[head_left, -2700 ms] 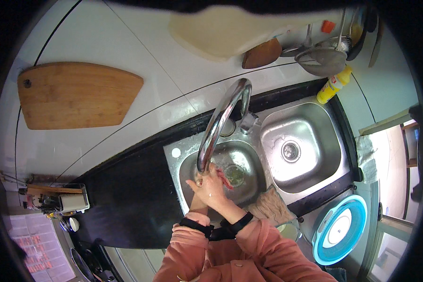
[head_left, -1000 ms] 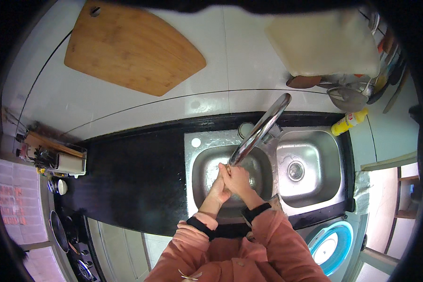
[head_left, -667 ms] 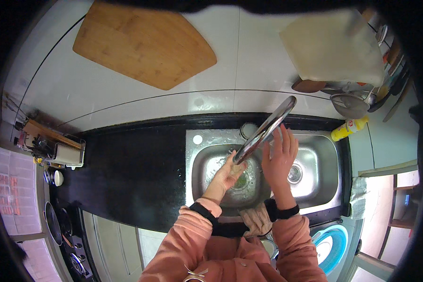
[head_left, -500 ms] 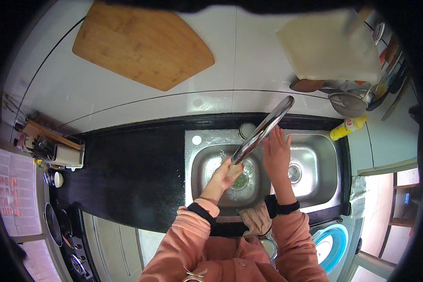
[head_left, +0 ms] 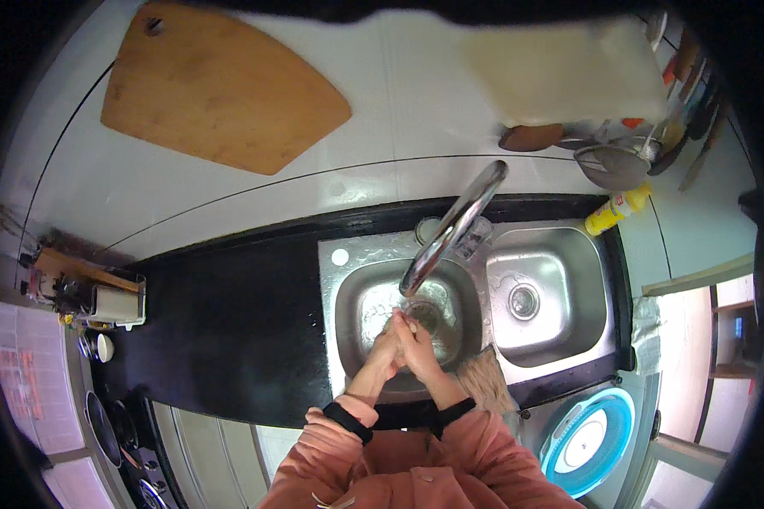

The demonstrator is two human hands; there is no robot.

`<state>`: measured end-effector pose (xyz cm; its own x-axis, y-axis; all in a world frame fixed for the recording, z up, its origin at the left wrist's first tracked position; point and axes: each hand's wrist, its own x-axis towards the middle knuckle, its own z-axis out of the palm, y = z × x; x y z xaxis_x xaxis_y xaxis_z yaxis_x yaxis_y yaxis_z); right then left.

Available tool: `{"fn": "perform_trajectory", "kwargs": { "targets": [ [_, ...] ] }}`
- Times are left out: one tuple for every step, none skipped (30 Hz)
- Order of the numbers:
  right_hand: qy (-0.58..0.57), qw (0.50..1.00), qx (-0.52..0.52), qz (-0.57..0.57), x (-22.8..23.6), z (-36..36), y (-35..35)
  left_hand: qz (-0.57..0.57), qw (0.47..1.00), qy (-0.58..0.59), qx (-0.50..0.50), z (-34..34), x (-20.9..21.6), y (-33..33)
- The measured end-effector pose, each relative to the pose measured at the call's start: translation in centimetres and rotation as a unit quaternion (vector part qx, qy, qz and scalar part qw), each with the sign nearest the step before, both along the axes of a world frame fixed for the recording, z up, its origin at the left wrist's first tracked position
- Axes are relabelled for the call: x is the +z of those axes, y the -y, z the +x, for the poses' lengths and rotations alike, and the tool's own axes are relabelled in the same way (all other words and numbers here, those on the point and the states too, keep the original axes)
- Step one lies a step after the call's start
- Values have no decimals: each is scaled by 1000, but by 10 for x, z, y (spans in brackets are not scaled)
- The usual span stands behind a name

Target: The person washes a cloth under running water in a double-basin sink, then sits on the floor to line a trash bin with a black plastic bag. They later return to the sink to rinse a small metal strainer and wash their hands.

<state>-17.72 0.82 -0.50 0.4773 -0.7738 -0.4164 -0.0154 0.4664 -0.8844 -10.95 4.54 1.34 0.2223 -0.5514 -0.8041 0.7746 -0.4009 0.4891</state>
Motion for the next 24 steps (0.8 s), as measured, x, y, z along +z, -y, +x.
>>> {"fn": "perform_trajectory", "kwargs": {
  "targets": [
    [-38,999,0,20,-4,1,-1,19,998,40,-38,2,2,0],
    [-54,998,-2,22,-8,3,-1,15,997,64,-51,0,2,-1],
    [-58,998,2,32,-10,6,-2,39,992,102,-57,1,1,-1],
    [-58,998,-4,37,-13,7,-2,81,985,134,-69,0,-2,-2],
    [-32,997,-59,39,-15,12,-4,31,989,147,-19,-3,-7,1],
    [-34,995,-79,55,-18,14,-6,44,981,182,-42,-5,-11,-1],
    [-32,992,-95,73,-21,16,-7,57,972,217,-64,-7,-16,-3],
    [-21,988,-113,100,-23,17,-7,74,961,254,-81,-8,-20,-5],
    [-18,987,-121,106,-26,18,-8,50,939,326,-95,-10,-25,-6],
    [-5,984,-130,121,-29,18,-9,30,911,397,-106,-12,-29,-7],
    [-9,979,-142,146,-32,18,-10,31,886,446,-123,-13,-32,-10],
    [-10,978,-141,155,-36,16,-11,9,880,457,-127,-15,-34,-13],
    [-26,974,-141,174,-40,14,-13,8,882,450,-138,-16,-34,-17],
    [-43,970,-141,193,-45,12,-15,13,878,452,-158,-18,-35,-20],
    [-68,971,-141,182,-51,10,-18,21,869,460,-181,-18,-35,-23],
    [-93,971,-141,171,-58,10,-21,35,852,477,-212,-18,-35,-27],
    [-117,970,-140,160,-67,9,-26,63,834,488,-248,-18,-36,-30],
    [-120,966,-138,181,-76,9,-30,57,821,504,-262,-18,-37,-34],
    [-123,962,-136,202,-87,8,-34,65,807,515,-283,-18,-39,-38],
    [-126,957,-135,223,-97,8,-39,71,793,525,-300,-17,-42,-42],
    [-157,974,-103,127,-106,10,-44,72,775,536,-325,-16,-46,-45],
    [-187,979,-72,32,-114,15,-48,73,758,546,-348,-15,-50,-49],
    [-217,975,-35,31,-119,13,-52,65,740,562,-362,-12,-55,-53],
    [-242,969,-10,-57,-122,13,-54,35,697,607,-380,-9,-61,-58]
  ]
}}
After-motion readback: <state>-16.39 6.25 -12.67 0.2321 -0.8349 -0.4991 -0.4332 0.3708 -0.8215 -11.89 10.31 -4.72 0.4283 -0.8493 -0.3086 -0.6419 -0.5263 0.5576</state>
